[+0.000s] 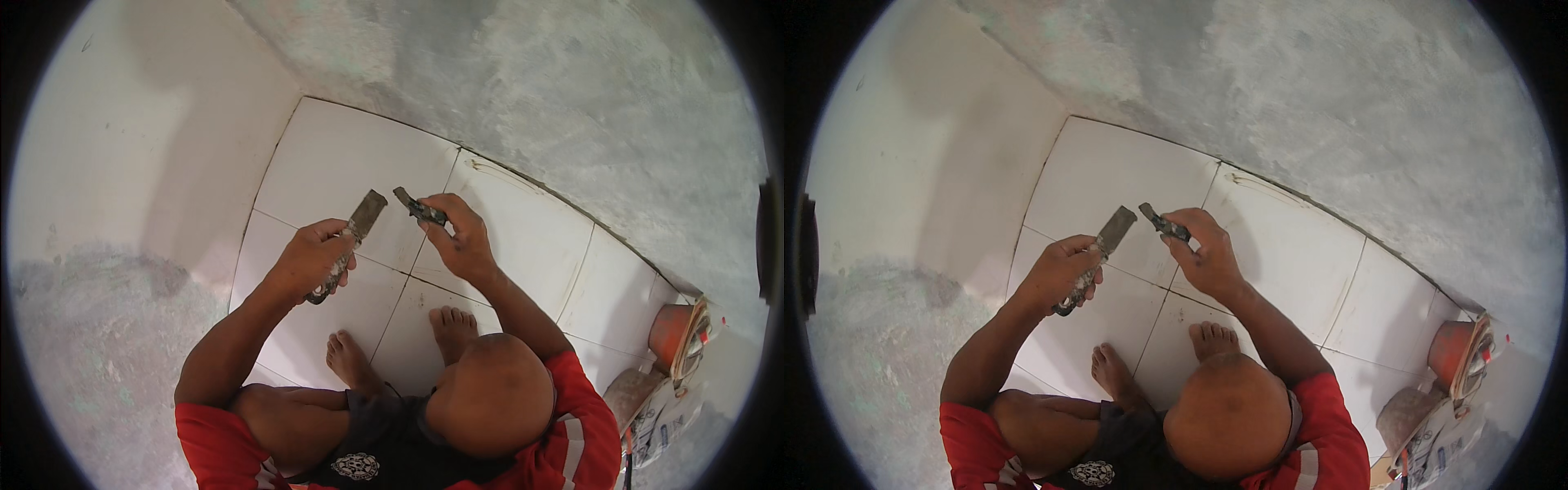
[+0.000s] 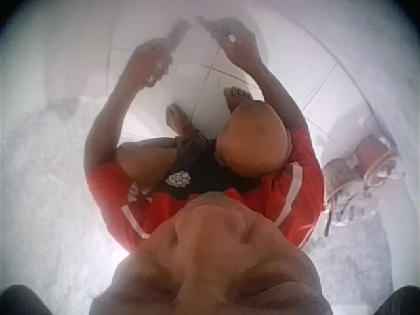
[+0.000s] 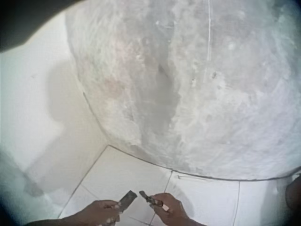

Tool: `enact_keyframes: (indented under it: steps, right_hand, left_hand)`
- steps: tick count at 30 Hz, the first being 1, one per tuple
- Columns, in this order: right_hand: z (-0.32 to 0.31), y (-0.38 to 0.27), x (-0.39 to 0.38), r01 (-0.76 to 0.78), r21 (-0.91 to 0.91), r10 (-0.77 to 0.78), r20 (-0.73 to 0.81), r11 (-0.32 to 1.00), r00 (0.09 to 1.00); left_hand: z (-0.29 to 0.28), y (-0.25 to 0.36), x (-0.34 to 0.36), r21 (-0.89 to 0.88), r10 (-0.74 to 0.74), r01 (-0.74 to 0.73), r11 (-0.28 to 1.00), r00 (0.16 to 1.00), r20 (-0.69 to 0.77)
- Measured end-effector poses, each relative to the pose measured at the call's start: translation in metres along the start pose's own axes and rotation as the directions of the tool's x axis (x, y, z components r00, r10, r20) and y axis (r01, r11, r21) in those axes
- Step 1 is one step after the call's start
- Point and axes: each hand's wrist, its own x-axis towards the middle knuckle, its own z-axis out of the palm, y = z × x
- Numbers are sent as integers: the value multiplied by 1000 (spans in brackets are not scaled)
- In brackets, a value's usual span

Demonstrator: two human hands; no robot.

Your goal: The person kneels on a tiled floor and uses a small trowel to apply grout from a bucket into the gaps between white floor tiles. They repeatedly scoop grout and spread it along the seams, smoothing the surface with the tool.

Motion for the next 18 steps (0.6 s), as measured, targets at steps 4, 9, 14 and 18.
enact_keyframes:
  steps: [4,9,14,18]
  right_hand:
    - [0,-5,18,-20,96,4,156,995,988]
    - [0,-2,4,-229,211,147,343,950,928]
    - [-9,27,-21,-435,527,316,303,730,899]
    - [-52,61,-44,-410,646,562,-34,643,827]
  left_hand:
    - [1,13,-4,160,22,-31,987,998,61]
    - [0,13,-4,168,11,-16,986,999,33]
    - [-2,-4,0,99,53,-45,994,995,-81]
    - [-7,-9,6,103,-7,17,995,995,-97]
